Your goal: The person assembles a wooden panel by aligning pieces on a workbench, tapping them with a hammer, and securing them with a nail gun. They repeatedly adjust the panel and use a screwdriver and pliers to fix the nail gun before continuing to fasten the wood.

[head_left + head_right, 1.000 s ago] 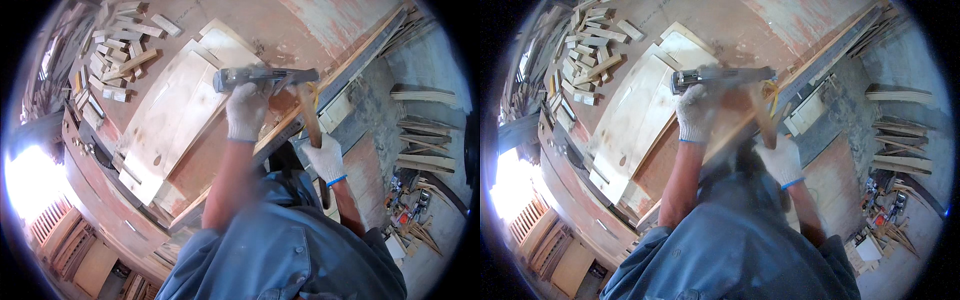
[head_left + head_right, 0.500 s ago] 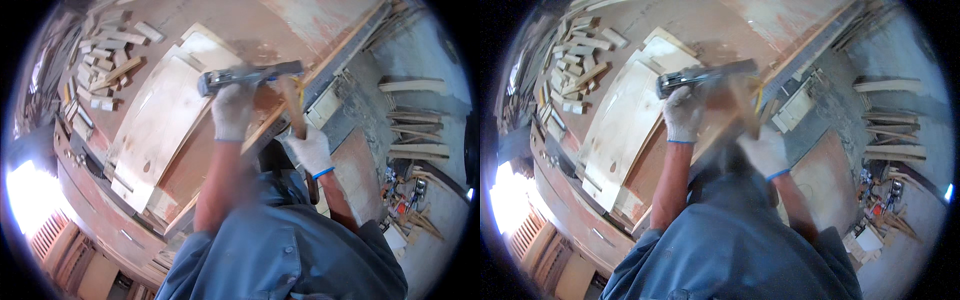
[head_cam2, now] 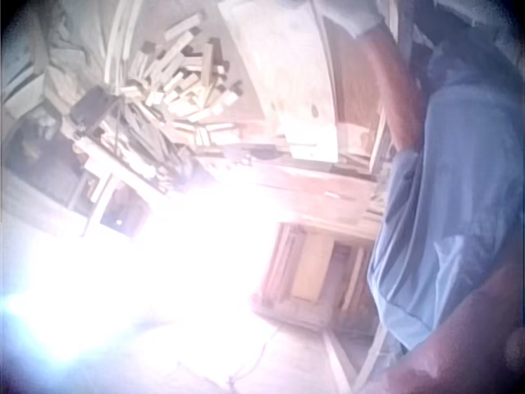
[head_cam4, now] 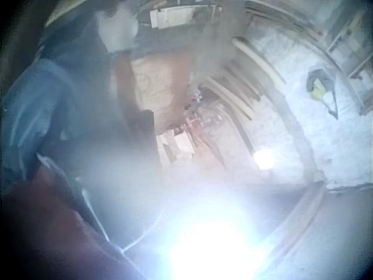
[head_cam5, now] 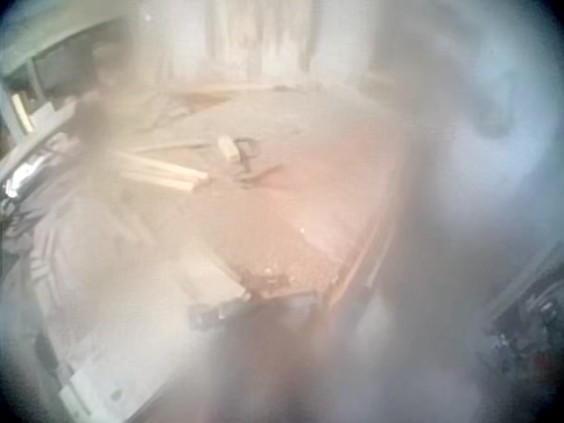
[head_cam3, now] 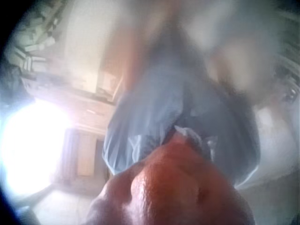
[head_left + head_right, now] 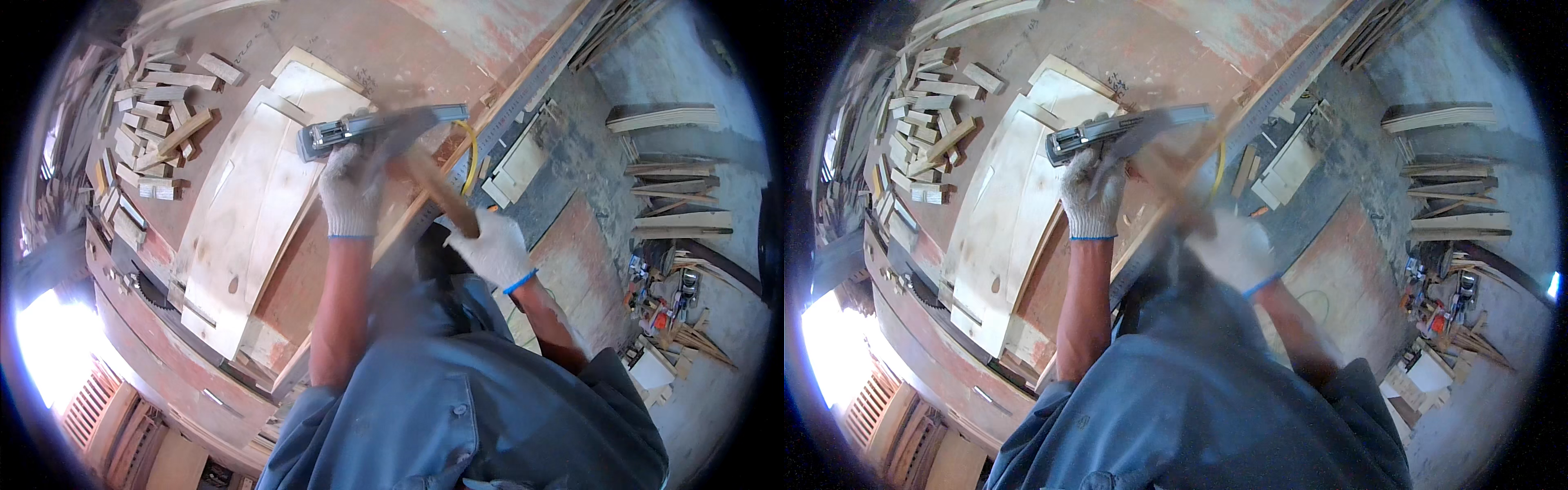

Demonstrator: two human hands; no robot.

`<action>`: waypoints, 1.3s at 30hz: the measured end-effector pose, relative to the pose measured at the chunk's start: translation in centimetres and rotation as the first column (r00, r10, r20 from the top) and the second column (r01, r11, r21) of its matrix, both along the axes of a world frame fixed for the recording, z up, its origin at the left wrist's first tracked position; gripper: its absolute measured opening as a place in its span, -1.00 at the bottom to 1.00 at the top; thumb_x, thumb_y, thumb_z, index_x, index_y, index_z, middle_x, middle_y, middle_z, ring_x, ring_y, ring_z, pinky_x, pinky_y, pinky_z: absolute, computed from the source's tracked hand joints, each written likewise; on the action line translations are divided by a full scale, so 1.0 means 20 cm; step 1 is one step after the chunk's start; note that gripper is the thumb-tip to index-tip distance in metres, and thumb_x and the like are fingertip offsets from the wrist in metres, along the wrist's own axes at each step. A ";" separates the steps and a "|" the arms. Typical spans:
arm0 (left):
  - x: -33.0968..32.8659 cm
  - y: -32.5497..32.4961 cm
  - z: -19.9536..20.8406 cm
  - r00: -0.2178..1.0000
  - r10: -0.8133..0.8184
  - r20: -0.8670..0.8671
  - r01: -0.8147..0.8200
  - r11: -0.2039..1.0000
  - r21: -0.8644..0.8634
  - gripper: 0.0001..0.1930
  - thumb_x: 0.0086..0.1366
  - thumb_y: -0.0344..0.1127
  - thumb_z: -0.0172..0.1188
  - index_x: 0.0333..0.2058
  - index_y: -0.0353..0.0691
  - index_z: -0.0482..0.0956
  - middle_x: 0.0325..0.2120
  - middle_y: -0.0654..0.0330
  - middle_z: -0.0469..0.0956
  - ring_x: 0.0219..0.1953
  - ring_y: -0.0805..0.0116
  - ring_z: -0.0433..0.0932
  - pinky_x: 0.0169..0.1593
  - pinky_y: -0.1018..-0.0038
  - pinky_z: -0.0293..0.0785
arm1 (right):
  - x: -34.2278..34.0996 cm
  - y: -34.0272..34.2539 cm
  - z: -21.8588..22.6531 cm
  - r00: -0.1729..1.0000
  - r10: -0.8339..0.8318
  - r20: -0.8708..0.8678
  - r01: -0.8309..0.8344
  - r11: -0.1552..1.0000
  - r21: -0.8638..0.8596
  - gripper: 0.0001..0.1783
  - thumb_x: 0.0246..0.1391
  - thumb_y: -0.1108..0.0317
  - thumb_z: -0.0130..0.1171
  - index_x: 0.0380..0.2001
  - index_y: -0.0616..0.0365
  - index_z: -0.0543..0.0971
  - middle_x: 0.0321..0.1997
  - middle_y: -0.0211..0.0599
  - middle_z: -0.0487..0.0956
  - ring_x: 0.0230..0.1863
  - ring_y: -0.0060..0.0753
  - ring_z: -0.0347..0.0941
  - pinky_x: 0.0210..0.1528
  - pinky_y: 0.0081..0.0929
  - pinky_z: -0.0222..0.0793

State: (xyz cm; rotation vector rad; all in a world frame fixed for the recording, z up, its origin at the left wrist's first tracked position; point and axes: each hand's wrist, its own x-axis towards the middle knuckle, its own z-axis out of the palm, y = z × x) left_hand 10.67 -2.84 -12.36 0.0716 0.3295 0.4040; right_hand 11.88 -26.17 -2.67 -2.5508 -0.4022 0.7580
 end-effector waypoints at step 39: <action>-0.09 0.12 0.42 0.995 -0.095 -0.014 0.095 0.996 0.000 -0.43 0.26 -0.22 0.06 0.19 -0.43 0.42 -0.14 0.02 0.54 -0.18 0.11 0.55 0.10 0.04 0.52 | 0.84 0.36 -0.19 0.866 0.439 -0.238 -0.248 0.792 0.558 -0.62 0.40 0.14 0.09 0.06 0.18 0.63 0.01 -0.23 0.68 0.04 -0.34 0.62 0.14 -0.33 0.51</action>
